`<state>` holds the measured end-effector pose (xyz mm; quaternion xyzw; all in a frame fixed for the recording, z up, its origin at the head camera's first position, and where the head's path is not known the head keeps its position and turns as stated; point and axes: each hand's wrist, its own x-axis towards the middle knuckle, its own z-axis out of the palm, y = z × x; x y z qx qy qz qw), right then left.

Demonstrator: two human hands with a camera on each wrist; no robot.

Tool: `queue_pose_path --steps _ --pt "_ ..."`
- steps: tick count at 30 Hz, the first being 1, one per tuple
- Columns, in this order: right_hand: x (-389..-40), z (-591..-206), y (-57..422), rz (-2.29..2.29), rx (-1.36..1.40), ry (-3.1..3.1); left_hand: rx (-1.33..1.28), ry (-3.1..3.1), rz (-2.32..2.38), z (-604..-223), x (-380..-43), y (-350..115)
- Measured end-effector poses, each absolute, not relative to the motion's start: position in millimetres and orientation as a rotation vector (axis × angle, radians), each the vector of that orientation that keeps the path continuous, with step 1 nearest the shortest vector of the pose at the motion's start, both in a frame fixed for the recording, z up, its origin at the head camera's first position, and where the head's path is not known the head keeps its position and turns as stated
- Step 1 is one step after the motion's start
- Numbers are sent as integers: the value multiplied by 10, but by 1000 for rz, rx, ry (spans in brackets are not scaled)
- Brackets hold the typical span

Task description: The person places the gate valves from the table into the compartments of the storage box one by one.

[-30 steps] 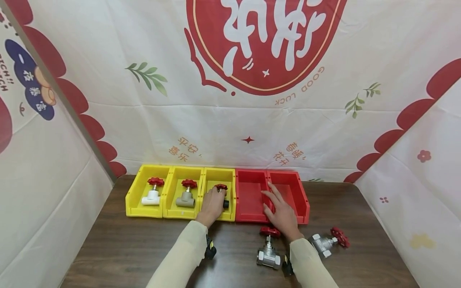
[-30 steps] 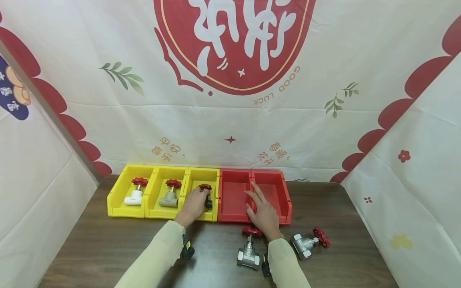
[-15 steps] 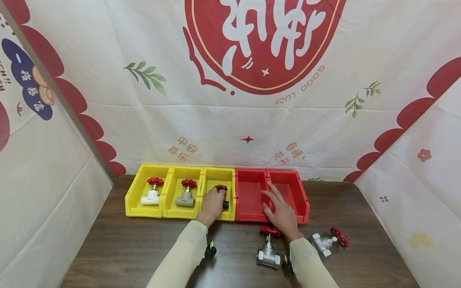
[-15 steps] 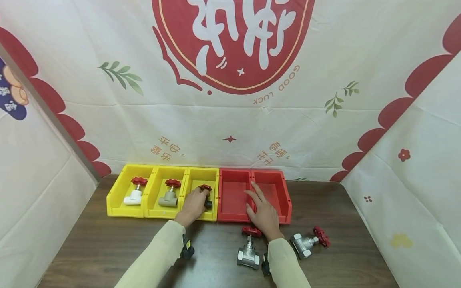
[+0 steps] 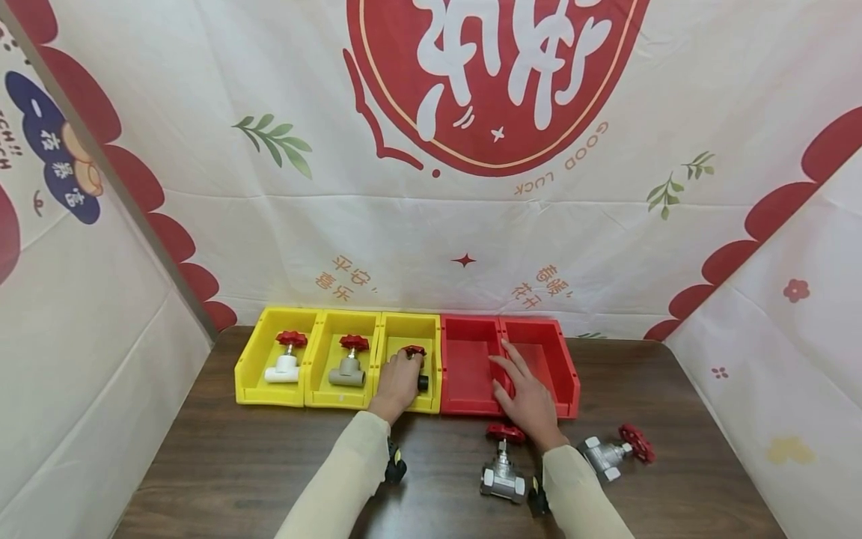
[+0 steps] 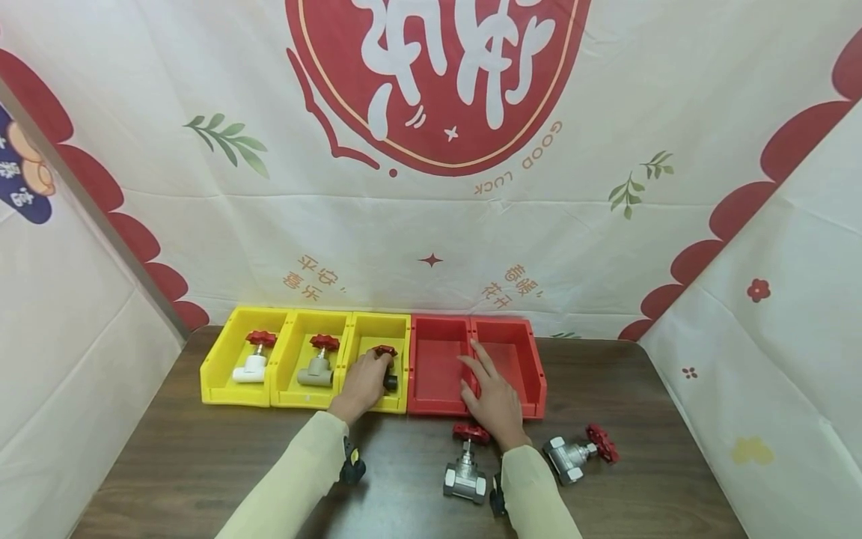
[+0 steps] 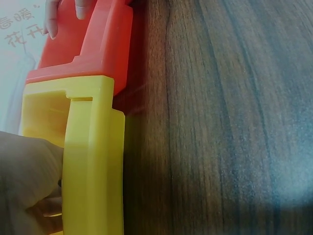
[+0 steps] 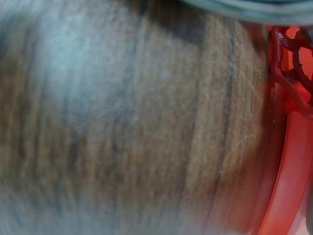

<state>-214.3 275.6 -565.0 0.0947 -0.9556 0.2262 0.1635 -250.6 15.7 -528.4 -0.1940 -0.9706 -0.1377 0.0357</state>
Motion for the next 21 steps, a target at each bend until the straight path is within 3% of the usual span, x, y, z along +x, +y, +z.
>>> queue_pose_path --steps 21 --pt "-2145 -5657 2765 647 263 -2736 -588 -3014 -584 -5303 -2509 138"
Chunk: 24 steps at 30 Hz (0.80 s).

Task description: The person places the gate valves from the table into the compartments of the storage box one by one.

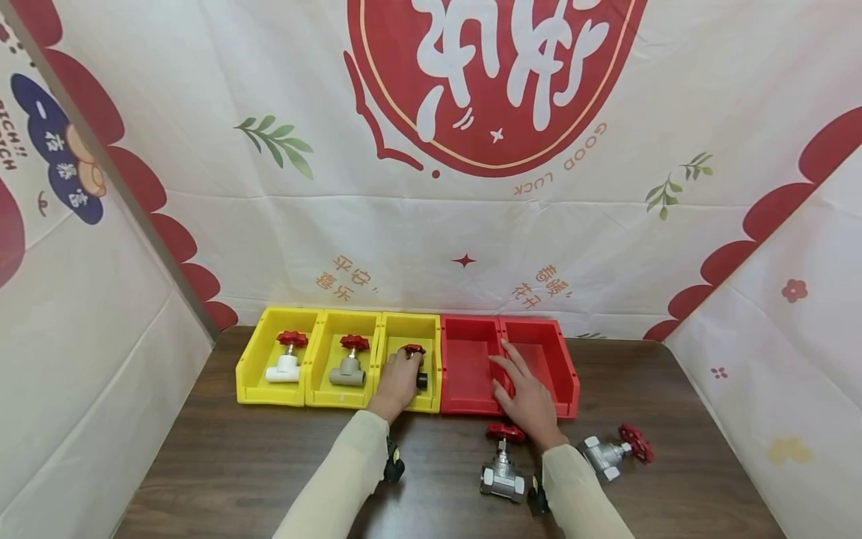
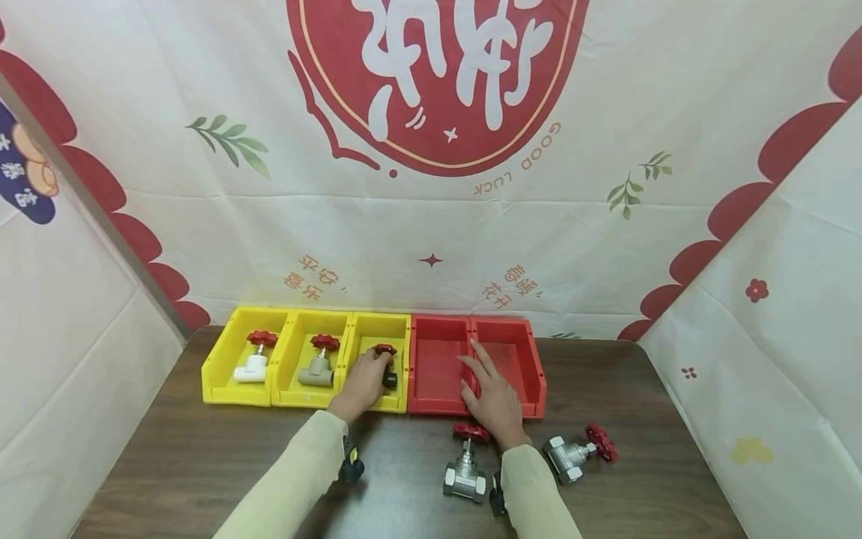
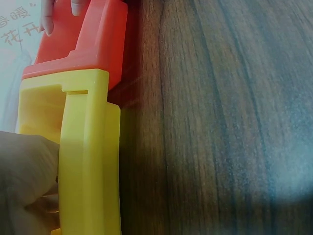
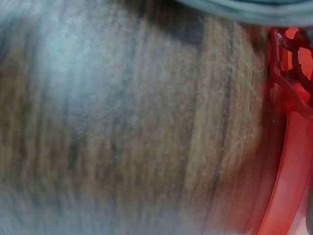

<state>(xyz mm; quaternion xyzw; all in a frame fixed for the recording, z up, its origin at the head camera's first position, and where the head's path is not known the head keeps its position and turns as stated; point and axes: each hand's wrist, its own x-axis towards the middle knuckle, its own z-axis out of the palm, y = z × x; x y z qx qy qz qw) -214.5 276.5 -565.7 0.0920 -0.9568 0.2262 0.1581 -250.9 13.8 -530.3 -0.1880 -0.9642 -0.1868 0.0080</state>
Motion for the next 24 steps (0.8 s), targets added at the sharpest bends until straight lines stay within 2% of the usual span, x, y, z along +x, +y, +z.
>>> queue_pose_path --steps 14,24 --pt "-2147 -5659 2760 639 266 -2724 -583 -3034 -673 -5258 -2499 115" --pt "-2144 -5667 2767 652 266 -2723 -583 -3011 -746 -5058 -2411 76"
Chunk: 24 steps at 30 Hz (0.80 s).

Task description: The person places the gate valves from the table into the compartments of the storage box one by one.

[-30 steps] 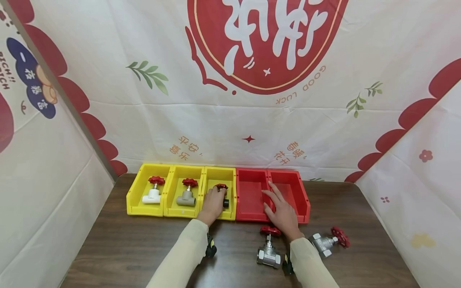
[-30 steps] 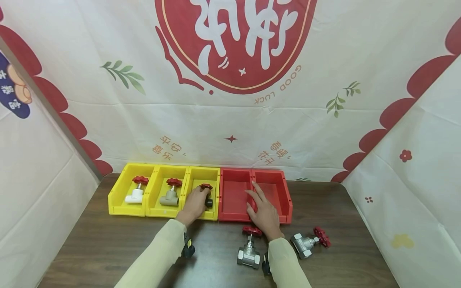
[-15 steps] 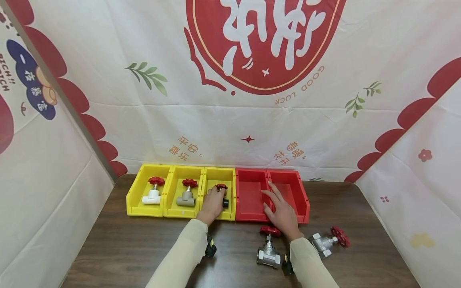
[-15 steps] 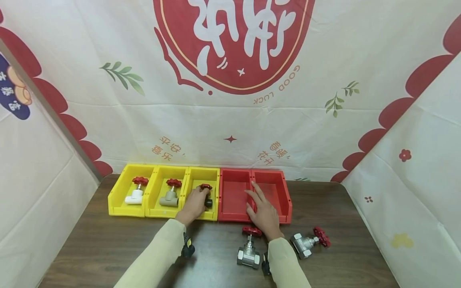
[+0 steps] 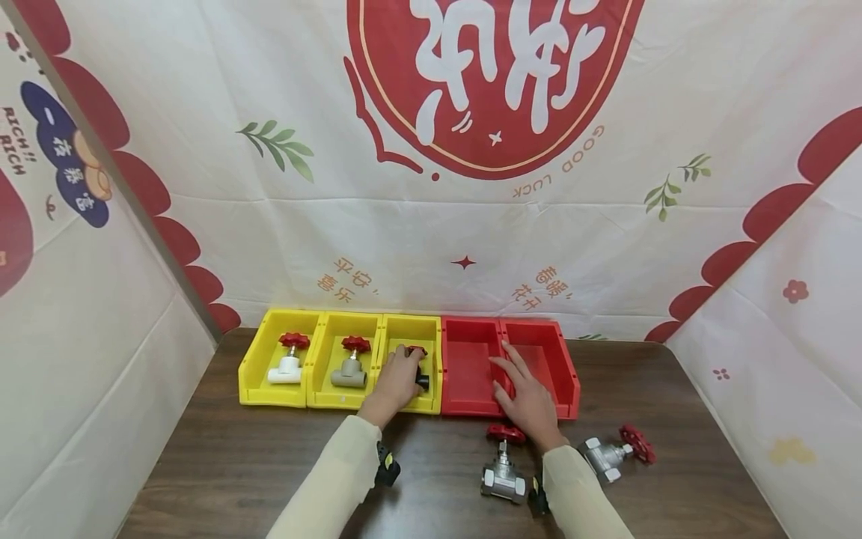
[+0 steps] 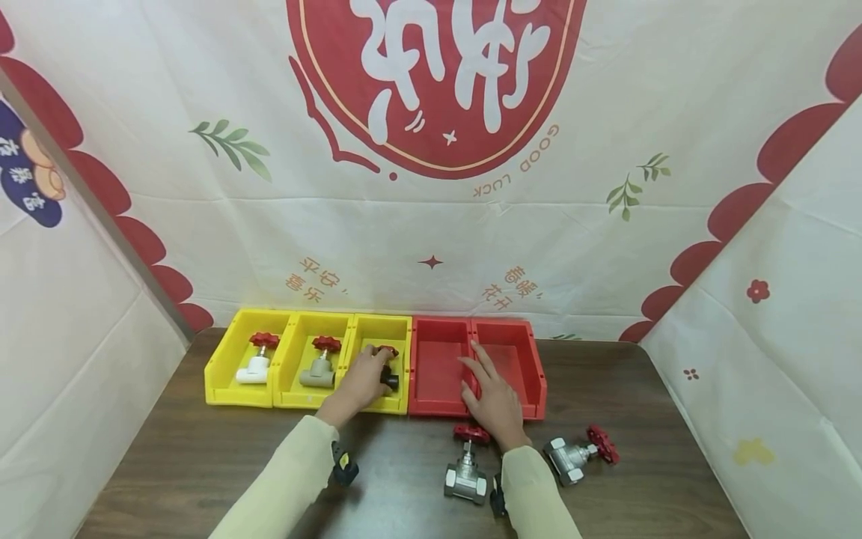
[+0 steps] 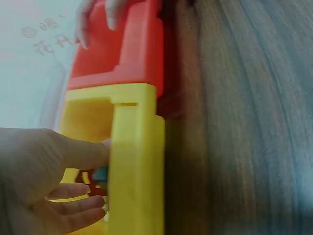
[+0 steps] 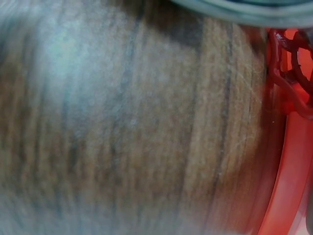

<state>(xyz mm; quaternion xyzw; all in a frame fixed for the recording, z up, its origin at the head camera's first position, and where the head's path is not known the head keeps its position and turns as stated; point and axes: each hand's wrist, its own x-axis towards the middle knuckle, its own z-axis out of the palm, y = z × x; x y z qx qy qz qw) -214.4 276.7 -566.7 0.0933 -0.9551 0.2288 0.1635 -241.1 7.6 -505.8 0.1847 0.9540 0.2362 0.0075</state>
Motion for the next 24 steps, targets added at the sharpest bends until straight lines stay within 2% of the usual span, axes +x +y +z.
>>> queue_pose_path --steps 9,14,24 --pt "-2137 -5648 2762 656 268 -2743 872 3336 760 -5025 -2403 -210" --pt "-2125 -5637 2772 655 259 -2745 992 3334 913 -5146 -2407 -416" --pt "-2128 -5627 2755 654 247 -2759 1101 3387 838 -5492 -2389 -640"
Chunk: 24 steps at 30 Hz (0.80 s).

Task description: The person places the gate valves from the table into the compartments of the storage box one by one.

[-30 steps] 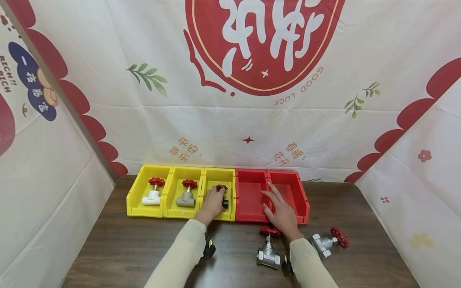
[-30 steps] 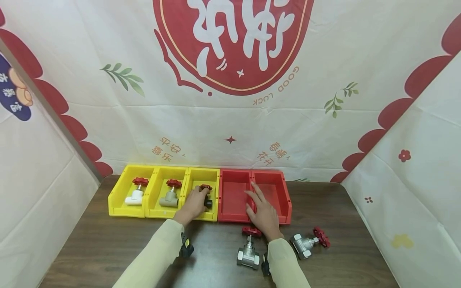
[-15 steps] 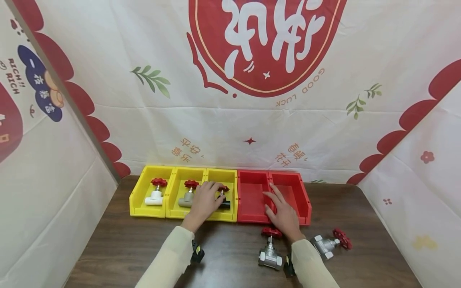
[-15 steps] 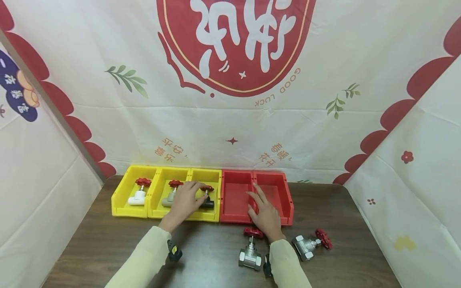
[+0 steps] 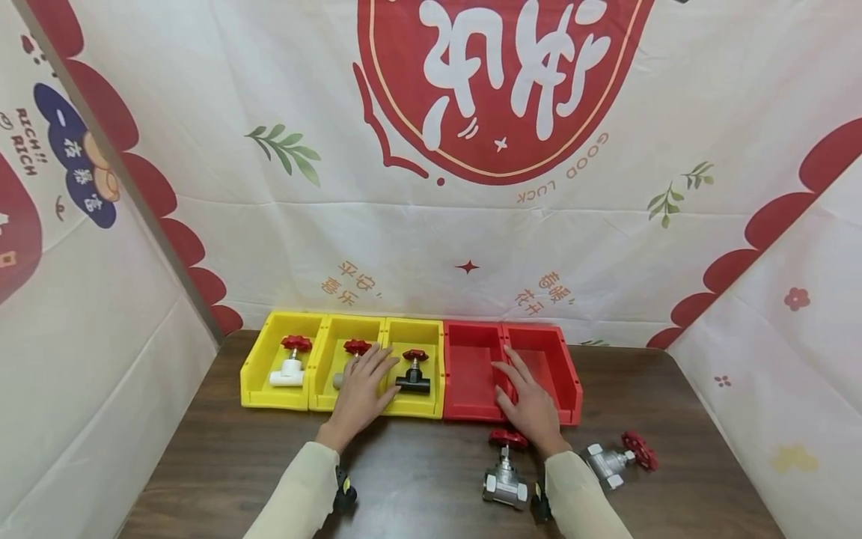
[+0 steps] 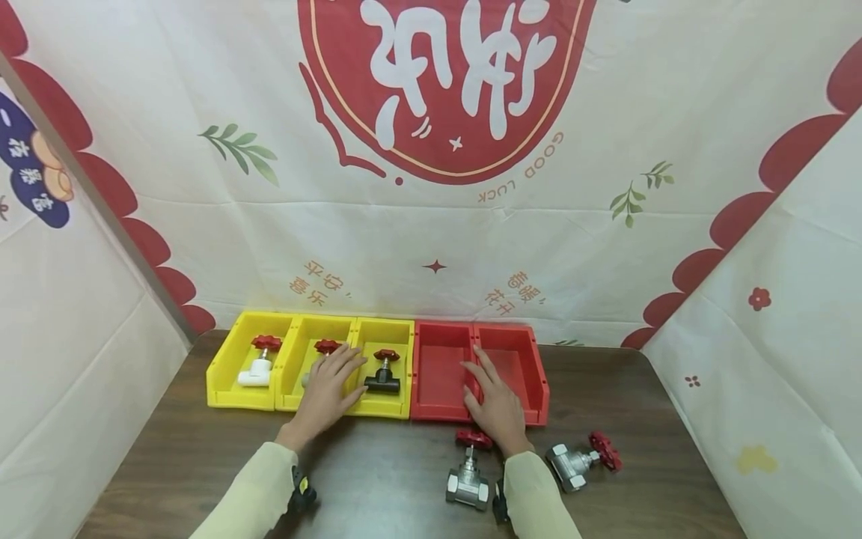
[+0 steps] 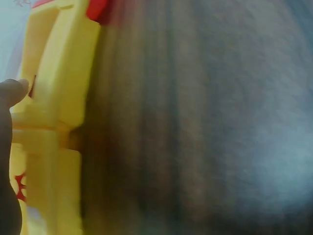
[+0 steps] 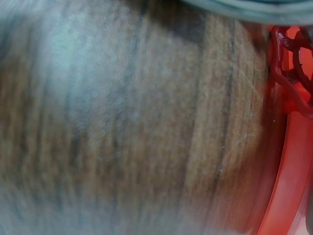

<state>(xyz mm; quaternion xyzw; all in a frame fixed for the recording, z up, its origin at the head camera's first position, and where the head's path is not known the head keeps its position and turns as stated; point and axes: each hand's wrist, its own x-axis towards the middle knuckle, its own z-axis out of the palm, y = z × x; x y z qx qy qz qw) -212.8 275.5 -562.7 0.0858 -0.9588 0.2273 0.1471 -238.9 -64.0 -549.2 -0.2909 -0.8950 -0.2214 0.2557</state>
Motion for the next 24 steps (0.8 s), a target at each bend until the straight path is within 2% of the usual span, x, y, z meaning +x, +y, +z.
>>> queue_pose_path --steps 9,24 --pt "-2138 -5653 2758 643 262 -2734 -744 -2403 -543 -5702 -2403 -701" --pt "-2124 -5637 2750 668 266 -2738 -765 -2436 -452 -5788 -2389 -742"
